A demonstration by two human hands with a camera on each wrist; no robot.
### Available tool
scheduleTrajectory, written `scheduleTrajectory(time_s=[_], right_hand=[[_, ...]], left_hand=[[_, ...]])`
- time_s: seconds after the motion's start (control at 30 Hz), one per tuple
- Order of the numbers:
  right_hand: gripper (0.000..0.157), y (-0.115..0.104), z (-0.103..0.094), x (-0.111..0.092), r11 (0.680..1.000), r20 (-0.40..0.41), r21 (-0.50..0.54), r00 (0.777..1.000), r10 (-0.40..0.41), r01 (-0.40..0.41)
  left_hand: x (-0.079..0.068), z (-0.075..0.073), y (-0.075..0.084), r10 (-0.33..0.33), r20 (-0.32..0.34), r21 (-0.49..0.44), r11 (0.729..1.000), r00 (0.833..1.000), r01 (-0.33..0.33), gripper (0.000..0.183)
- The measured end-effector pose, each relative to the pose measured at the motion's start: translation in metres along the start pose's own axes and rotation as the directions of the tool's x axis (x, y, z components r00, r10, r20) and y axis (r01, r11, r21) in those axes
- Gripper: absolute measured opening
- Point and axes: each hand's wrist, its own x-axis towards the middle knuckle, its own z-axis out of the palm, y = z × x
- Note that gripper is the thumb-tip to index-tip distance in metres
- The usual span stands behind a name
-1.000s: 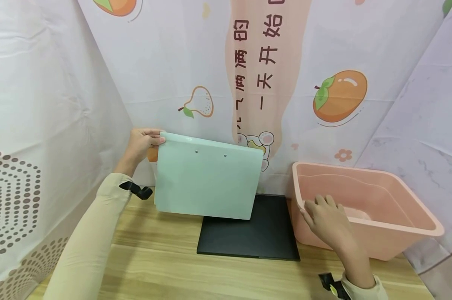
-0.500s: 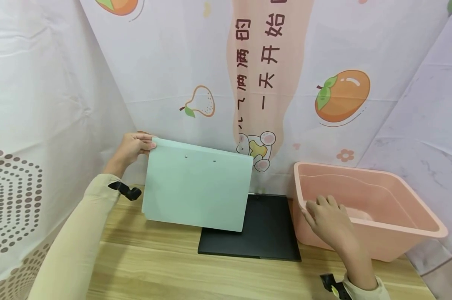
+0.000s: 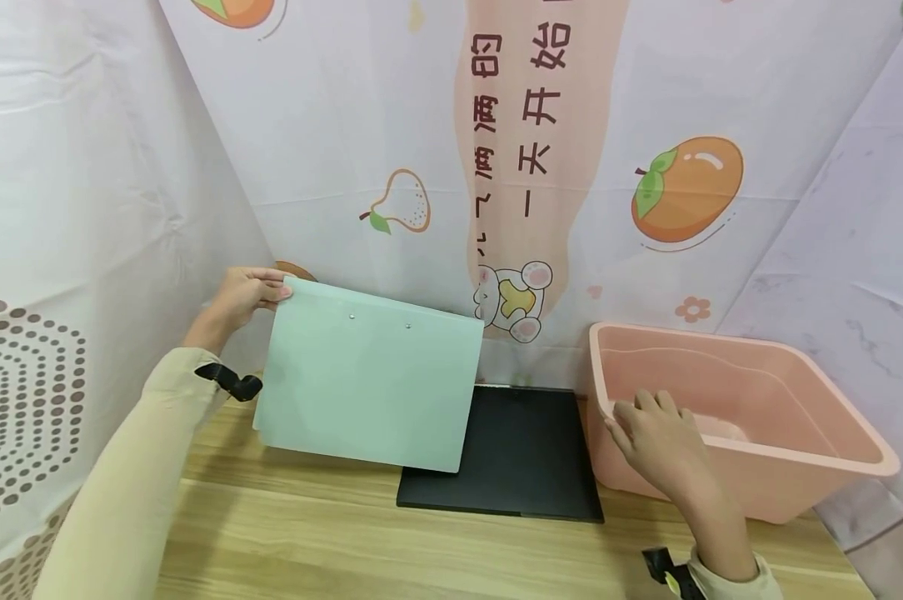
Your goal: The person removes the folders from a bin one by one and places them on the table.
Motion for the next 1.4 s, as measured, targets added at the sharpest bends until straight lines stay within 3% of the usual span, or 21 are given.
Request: scheduleTrajectory(time_s=[0.37, 0.77, 1.13, 1.4], right_hand=[[0.016, 0.000, -0.002, 0.002, 1.000, -0.021, -0.007, 1.000, -0.012, 0.012], [0.016, 0.000, -0.001, 0.000, 1.000, -0.013, -0.006, 1.000, -0.007, 0.007], [0.015, -0.001, -0.001, 0.001, 1.000, 0.000, 0.001, 1.000, 0.002, -0.002], [0.015, -0.001, 0.000, 0.001, 1.000, -0.007, -0.001, 1.000, -0.003, 0.002]], left_hand=[[-0.003, -0.024, -0.015, 0.048, -0.090, 0.052, 0.998, 0.995, -0.044, 0.035], [-0.008, -0.032, -0.040, 0.072, -0.191, 0.110, 0.993, 0.979, -0.052, 0.034], [-0.008, -0.038, -0.047, 0.073, -0.262, 0.127, 0.991, 0.962, -0.040, 0.030], [-0.007, -0.044, -0.047, 0.085, -0.301, 0.215, 0.976, 0.950, -0.019, 0.032]])
